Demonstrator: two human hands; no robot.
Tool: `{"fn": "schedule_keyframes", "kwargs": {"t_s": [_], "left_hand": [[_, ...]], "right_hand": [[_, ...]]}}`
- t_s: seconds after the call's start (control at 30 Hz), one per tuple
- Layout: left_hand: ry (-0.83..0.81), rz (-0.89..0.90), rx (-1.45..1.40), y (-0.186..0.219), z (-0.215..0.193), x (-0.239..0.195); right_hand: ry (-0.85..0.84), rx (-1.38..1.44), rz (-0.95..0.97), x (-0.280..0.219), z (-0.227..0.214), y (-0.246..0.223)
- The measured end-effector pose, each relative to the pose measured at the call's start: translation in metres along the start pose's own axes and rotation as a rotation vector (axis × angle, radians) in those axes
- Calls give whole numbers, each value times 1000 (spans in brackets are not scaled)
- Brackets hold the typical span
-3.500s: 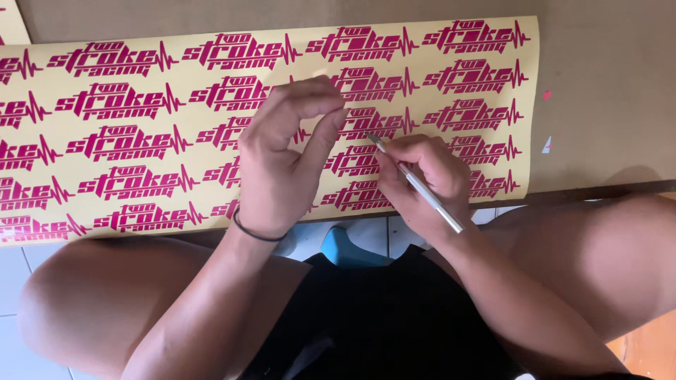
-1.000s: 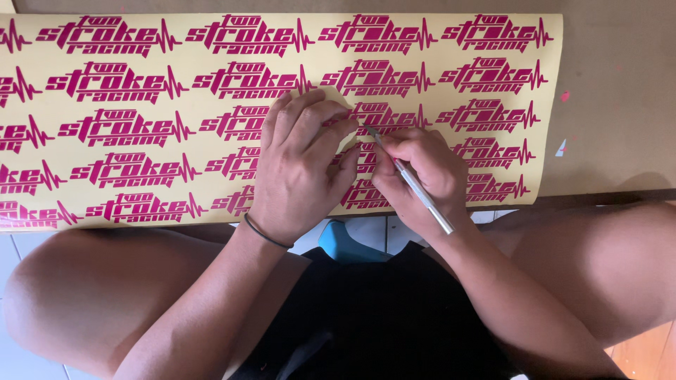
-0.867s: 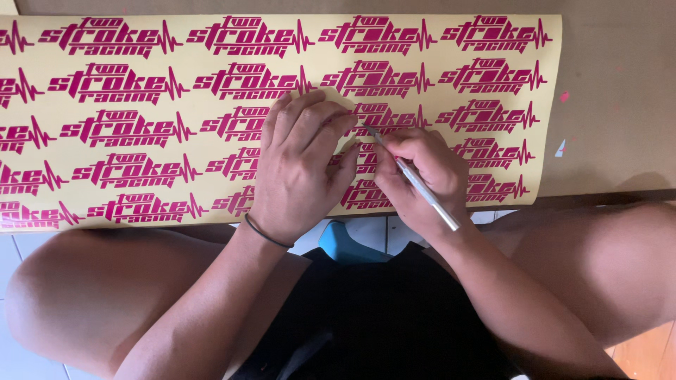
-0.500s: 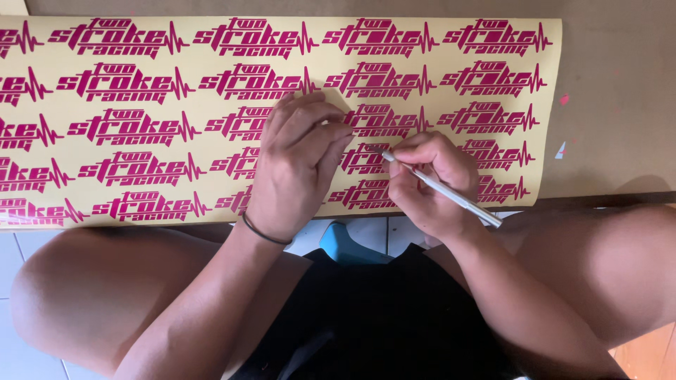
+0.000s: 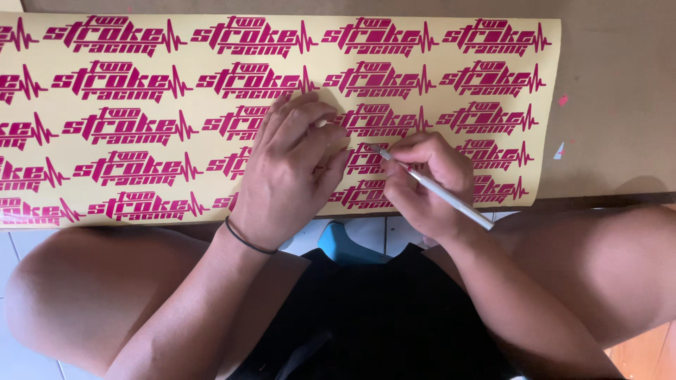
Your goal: The person uses a silver craft knife to cut out individual logos from a large sheet of yellow vinyl stickers. The logos feature the text 'two stroke racing' in pink. The person carefully traces the outlines of the designs and removes the excess material.
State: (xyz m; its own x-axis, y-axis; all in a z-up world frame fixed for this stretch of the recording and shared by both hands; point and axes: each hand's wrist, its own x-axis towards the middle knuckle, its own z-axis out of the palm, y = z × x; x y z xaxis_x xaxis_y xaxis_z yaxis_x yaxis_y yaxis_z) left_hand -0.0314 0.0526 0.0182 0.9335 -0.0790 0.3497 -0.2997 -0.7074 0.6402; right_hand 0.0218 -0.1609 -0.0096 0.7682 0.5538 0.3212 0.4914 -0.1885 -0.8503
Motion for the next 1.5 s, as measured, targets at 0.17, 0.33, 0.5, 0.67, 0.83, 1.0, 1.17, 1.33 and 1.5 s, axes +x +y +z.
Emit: {"fn": "schedule_keyframes", "kwargs": {"t_s": [0.17, 0.33, 0.5, 0.67, 0.83, 1.0, 1.17, 1.33, 1.5], "left_hand": [[-16, -51, 31, 4, 0, 1], [-46, -92, 37, 5, -2, 3], [-40, -99, 67, 3, 1, 2], [-41, -91, 64, 3, 0, 3], [-35, -91, 64, 3, 0, 2], [-34, -87, 90, 3, 1, 3], [16, -93, 240, 8, 8, 11], [143, -32, 194, 12, 42, 50], [125, 62, 13, -2, 58, 55]], "right_hand": [[287, 531, 384, 13, -26, -3], [416, 318, 311, 23, -44, -11], [352, 126, 211, 25, -40, -18], [359, 93, 191, 23, -41, -17], [347, 100, 199, 22, -39, -16], [369, 80, 138, 24, -38, -8], [317, 23, 114, 31, -28, 1], [290, -165, 94, 27, -24, 14], [235, -253, -2, 26, -25, 18]]}}
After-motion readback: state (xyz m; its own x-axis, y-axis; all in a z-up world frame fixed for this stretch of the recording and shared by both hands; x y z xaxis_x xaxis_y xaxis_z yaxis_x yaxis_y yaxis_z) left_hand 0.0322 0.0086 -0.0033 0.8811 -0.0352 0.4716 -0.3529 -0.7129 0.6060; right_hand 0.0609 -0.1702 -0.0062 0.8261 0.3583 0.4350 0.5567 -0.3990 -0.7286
